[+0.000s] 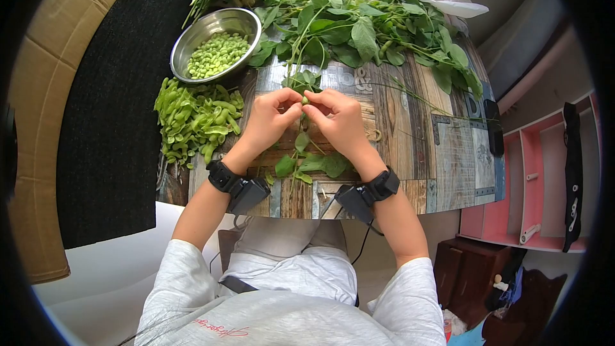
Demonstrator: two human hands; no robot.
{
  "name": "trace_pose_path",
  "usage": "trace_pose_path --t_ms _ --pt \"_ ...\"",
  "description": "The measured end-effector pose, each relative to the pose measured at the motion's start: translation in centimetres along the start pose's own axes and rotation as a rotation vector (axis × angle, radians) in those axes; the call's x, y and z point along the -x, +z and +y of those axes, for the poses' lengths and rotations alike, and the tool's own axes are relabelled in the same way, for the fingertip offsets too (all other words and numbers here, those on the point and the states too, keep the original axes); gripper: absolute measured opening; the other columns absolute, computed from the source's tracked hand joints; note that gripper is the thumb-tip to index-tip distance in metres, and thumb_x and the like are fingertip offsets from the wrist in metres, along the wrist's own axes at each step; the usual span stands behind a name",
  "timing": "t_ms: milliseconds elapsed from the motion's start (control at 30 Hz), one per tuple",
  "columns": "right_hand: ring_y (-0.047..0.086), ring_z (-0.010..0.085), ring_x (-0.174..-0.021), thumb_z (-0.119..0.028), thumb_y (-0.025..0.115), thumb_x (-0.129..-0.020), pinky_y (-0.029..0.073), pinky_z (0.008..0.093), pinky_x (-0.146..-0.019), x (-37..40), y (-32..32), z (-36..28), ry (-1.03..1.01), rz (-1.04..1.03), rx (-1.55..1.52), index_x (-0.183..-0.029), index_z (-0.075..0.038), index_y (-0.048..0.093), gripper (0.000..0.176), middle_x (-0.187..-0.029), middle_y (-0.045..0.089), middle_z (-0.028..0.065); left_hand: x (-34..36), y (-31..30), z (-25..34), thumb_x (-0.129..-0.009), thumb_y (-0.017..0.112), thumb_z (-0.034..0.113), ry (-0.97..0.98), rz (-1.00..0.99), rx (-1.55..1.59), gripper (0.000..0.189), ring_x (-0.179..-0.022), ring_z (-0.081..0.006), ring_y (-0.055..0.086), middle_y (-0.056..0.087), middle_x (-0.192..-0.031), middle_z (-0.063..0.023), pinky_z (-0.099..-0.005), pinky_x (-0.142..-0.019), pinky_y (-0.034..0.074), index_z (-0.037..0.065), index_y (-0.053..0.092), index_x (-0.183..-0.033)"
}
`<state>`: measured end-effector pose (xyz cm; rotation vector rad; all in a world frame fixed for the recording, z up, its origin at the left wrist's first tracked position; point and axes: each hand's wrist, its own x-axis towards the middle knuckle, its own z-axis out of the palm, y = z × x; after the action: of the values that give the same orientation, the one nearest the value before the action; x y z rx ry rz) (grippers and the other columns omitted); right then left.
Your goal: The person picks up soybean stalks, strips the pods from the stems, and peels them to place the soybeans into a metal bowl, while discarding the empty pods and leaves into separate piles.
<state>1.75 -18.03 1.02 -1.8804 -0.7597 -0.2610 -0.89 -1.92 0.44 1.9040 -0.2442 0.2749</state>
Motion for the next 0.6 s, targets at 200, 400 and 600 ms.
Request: trace_pose_path --t_ms 200,400,600 --pt "0.057 0.0071 -0.062 -0.008 0.065 -0.082 0.046 0.0199 -0.056 -0.1 -0.6 0.2 0.280 -0.055 -0.422 -0.097 0.004 0.065 0.020 -0.078 0.063 0.0033 0.0 0.0 0.3 -0.078 0.060 0.008 0.061 -0.001 -0.006 0.015 -0.061 -0.0069 0.057 0.064 -0.072 -0.0057 -0.0218 -0.056 0.046 -0.002 0.063 -0.088" --pt "0.057 0.0071 -0.062 -0.009 0.063 -0.083 0.047 0.0193 -0.058 -0.4 -1.2 0.9 0.510 -0.047 -0.627 -0.097 0.002 0.066 0.018 -0.075 0.063 0.0035 0.0 0.1 0.2 -0.077 0.061 0.010 0.016 0.044 0.010 0.014 -0.060 -0.0069 0.058 0.064 -0.068 -0.0052 -0.0215 -0.055 0.045 -0.002 0.064 -0.084" --pt "0.057 0.0057 -0.065 -0.009 0.064 -0.082 0.045 0.0181 -0.058 -1.9 -2.7 -0.4 0.414 0.015 -0.358 -0.093 0.002 0.064 0.015 -0.076 0.063 0.0029 -0.1 -1.0 0.9 -0.076 0.061 0.011 -0.029 0.164 0.019 0.014 -0.060 -0.0111 0.061 0.066 -0.068 -0.0074 -0.0241 -0.057 0.048 -0.001 0.066 -0.082"
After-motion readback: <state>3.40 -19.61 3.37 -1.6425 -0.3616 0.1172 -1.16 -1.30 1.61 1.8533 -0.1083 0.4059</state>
